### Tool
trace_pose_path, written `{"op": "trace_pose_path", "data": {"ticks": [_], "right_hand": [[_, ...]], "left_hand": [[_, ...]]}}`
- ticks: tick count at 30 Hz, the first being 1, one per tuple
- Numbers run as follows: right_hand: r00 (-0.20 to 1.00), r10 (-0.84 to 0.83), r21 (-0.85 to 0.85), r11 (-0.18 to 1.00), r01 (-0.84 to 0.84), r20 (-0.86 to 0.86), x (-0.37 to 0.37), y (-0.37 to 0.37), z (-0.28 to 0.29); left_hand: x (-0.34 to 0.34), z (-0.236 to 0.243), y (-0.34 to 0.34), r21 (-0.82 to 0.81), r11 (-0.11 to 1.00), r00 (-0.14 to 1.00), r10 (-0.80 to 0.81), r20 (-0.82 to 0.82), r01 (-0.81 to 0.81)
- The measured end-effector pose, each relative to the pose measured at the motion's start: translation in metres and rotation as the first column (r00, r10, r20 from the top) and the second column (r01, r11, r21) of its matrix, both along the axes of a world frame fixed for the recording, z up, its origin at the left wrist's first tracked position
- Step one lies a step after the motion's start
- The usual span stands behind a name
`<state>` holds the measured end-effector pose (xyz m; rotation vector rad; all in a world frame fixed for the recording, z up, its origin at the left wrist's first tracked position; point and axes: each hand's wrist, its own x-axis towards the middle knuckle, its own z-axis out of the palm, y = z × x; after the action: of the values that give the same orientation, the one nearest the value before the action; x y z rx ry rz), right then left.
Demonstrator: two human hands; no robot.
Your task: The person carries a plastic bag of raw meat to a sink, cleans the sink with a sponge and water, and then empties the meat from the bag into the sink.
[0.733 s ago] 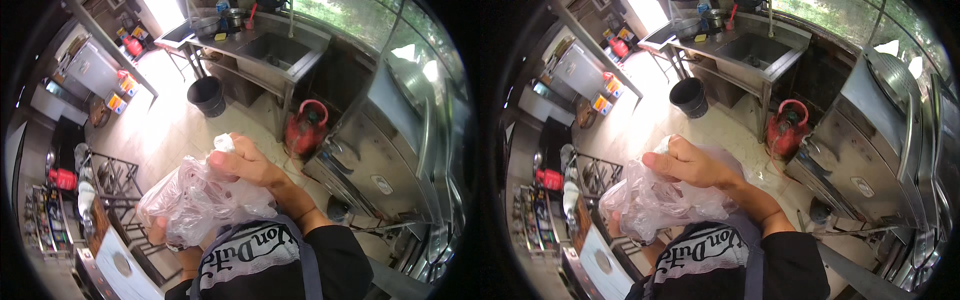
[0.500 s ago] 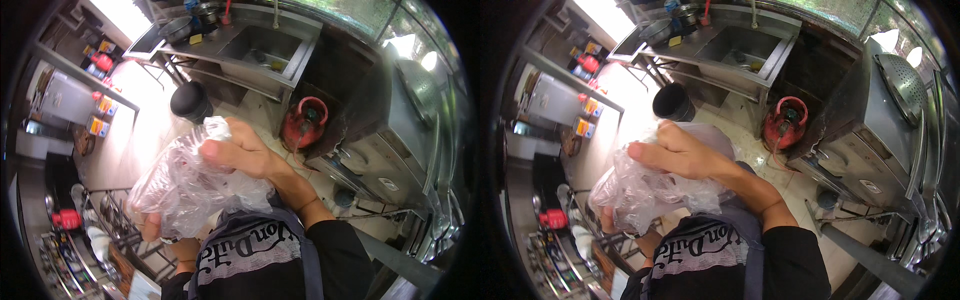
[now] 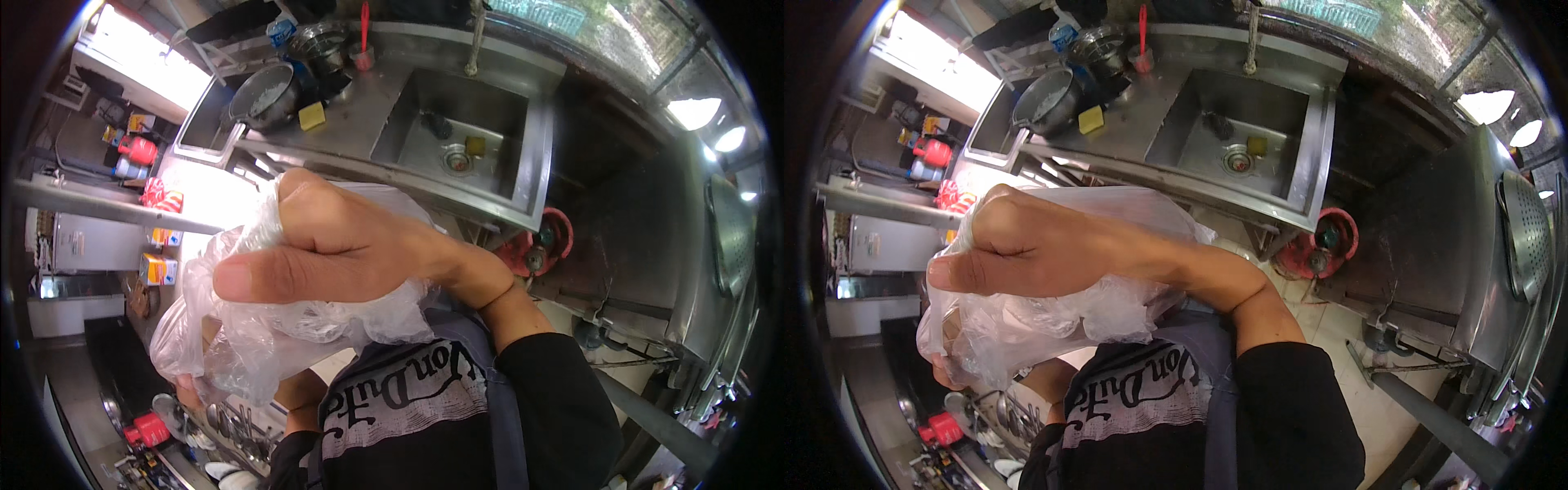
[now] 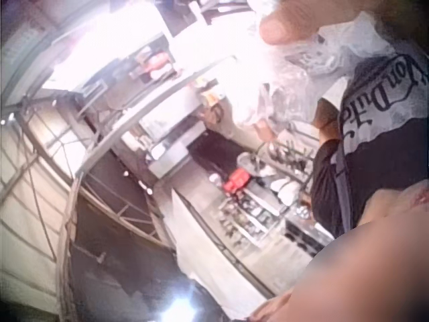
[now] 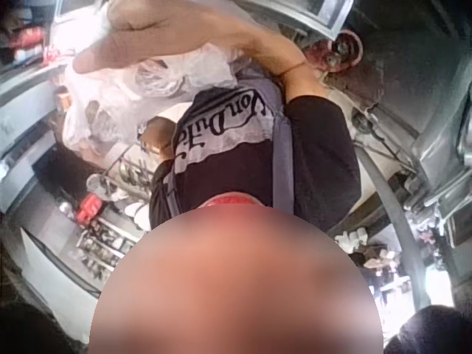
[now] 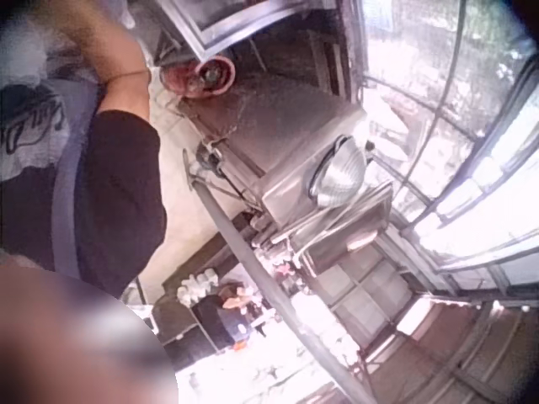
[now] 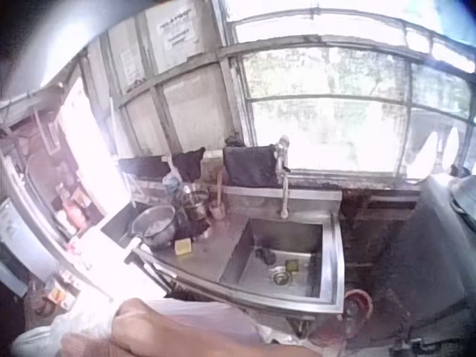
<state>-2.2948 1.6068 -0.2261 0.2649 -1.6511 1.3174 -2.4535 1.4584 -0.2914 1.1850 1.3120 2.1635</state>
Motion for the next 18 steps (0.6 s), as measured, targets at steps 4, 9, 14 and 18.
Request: {"op": "trace_pose_path", "data": {"ticks": [4, 9, 14, 18], "right_hand": [[0.993, -0.098, 0.006, 0.995, 0.099, -0.058, -0.042, 0.071, 0.008], [0.988, -0.151, -0.101, 0.983, 0.152, 0.011, -0.084, 0.136, 0.01], [0.938, -0.295, -0.229, 0.915, 0.332, 0.182, -0.103, 0.184, -0.004], [0.855, -0.413, -0.15, 0.868, 0.474, 0.314, -0.122, 0.229, -0.045]], "left_hand": [[-0.05, -0.002, 0.08, 0.055, 0.998, 0.996, -0.038, -0.077, 0.042], [-0.1, -0.009, 0.178, 0.149, 0.986, 0.96, -0.035, -0.278, 0.079], [-0.141, -0.014, 0.248, 0.214, 0.974, 0.775, 0.083, -0.626, 0.069], [-0.181, -0.039, 0.286, 0.231, 0.968, 0.481, 0.158, -0.862, 0.096]]}}
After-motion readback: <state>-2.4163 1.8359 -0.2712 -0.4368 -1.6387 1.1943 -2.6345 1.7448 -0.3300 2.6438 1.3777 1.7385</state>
